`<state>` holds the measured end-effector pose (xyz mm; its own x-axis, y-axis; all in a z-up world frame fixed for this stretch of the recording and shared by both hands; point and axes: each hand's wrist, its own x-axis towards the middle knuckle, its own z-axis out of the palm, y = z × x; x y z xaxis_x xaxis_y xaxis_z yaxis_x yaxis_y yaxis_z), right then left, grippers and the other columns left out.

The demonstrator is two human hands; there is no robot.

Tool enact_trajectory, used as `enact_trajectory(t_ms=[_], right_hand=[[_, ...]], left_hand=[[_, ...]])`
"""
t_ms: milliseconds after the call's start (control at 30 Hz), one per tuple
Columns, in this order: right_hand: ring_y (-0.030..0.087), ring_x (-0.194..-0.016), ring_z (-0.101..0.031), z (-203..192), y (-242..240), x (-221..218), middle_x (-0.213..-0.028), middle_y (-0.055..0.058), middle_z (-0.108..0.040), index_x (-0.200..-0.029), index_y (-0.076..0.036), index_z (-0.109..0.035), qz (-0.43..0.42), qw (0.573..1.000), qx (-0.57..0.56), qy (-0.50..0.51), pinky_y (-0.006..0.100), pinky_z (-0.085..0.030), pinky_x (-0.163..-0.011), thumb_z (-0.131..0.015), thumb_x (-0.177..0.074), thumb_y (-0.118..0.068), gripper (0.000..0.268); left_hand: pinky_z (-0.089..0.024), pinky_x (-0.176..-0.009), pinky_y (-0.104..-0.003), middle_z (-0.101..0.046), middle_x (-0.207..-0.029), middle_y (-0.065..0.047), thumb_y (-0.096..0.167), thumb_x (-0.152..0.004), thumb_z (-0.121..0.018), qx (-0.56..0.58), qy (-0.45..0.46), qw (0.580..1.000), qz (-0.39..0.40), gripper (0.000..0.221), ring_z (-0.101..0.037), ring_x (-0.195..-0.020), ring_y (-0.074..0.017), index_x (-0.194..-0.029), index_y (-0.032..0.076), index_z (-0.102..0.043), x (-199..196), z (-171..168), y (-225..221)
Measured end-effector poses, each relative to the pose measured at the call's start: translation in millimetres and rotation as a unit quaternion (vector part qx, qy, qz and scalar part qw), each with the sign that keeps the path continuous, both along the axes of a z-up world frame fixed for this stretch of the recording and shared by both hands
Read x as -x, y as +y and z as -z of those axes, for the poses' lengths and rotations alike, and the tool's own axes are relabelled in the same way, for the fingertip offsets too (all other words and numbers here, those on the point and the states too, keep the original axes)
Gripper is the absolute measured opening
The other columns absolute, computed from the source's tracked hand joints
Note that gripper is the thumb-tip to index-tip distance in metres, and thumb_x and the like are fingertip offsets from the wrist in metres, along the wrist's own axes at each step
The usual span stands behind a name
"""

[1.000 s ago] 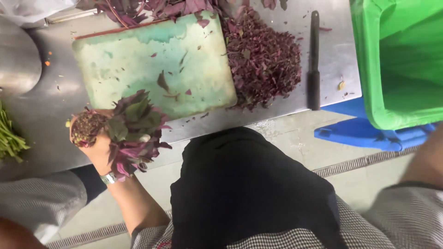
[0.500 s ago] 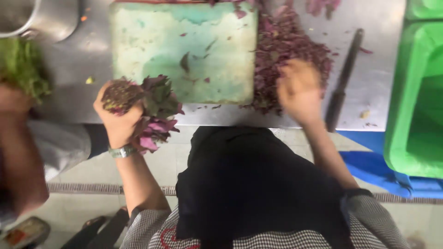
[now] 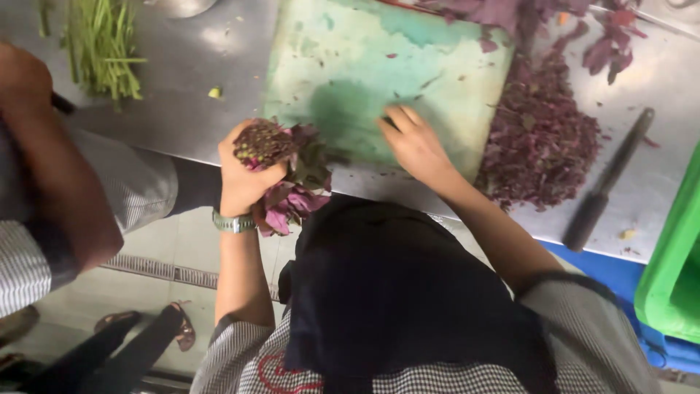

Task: The person gathers red amaranth leaves on a cutting board, trims and chops the stems with a knife, and discards trimmed waste into a green bin beside the table. They repeatedly pull bunches of leaves toward the board, cut them, and sweep the chopped leaves into a pile.

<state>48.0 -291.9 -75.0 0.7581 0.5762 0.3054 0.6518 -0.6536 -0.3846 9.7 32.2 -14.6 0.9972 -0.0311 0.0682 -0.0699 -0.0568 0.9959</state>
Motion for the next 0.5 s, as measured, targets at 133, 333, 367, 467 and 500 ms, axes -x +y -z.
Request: enact_trajectory(t_ms=[133,333,367,467,500], right_hand=[[0.035,-0.115,-0.060,-9.9,-27.2,47.5,-0.121,0.017,-0.063,-0.115,0.005,-0.070,0.040,0.999,0.025,0.009,0.041,-0.053,-0.096,-0.064,-0.081,0.001,0.035],[0.033,-0.111,-0.063,2.0,-59.6,93.9,-0.119,0.014,-0.064,-0.119,0.002,-0.068,0.113,0.993,0.022,-0.010,0.042,-0.054,-0.097,-0.062,-0.079,0.002,0.041],[0.033,-0.109,-0.062,7.8,-64.0,96.7,-0.118,0.014,-0.063,-0.122,0.001,-0.068,0.105,0.994,0.022,-0.036,0.043,-0.053,-0.096,-0.063,-0.078,-0.001,0.044],[0.034,-0.106,-0.061,29.0,-78.9,97.1,-0.115,0.015,-0.061,-0.126,0.001,-0.067,0.085,0.994,0.023,-0.069,0.044,-0.052,-0.094,-0.064,-0.078,-0.005,0.049],[0.034,-0.104,-0.060,36.2,-84.6,95.6,-0.113,0.016,-0.061,-0.128,0.002,-0.066,0.063,0.995,0.024,-0.071,0.044,-0.052,-0.093,-0.064,-0.079,-0.006,0.050]], left_hand=[[-0.057,-0.085,-0.025,-0.074,-0.098,-0.003,0.003,-0.075,-0.078,0.012,0.011,1.000,0.020,0.040,-0.068,-0.089,-0.0069,-0.111,-0.005,-0.064,-20.3,7.7,6.4],[-0.057,-0.085,-0.025,-0.075,-0.098,-0.005,0.002,-0.076,-0.079,-0.049,-0.038,0.992,0.113,0.037,-0.070,-0.092,-0.0079,-0.110,-0.004,-0.065,-62.0,-3.8,-31.3],[-0.057,-0.085,-0.025,-0.075,-0.099,-0.005,0.003,-0.076,-0.080,-0.044,-0.038,0.989,0.136,0.037,-0.070,-0.093,-0.0078,-0.109,-0.004,-0.064,-68.9,-7.9,-41.9],[-0.057,-0.086,-0.025,-0.076,-0.101,-0.006,0.005,-0.076,-0.081,-0.037,-0.046,0.980,0.189,0.037,-0.070,-0.095,-0.0080,-0.107,-0.003,-0.063,-81.5,-24.9,-76.6],[-0.058,-0.088,-0.025,-0.076,-0.103,-0.007,0.006,-0.076,-0.081,-0.035,-0.049,0.976,0.210,0.037,-0.071,-0.096,-0.0082,-0.106,-0.003,-0.062,-84.5,-31.9,-89.0]])
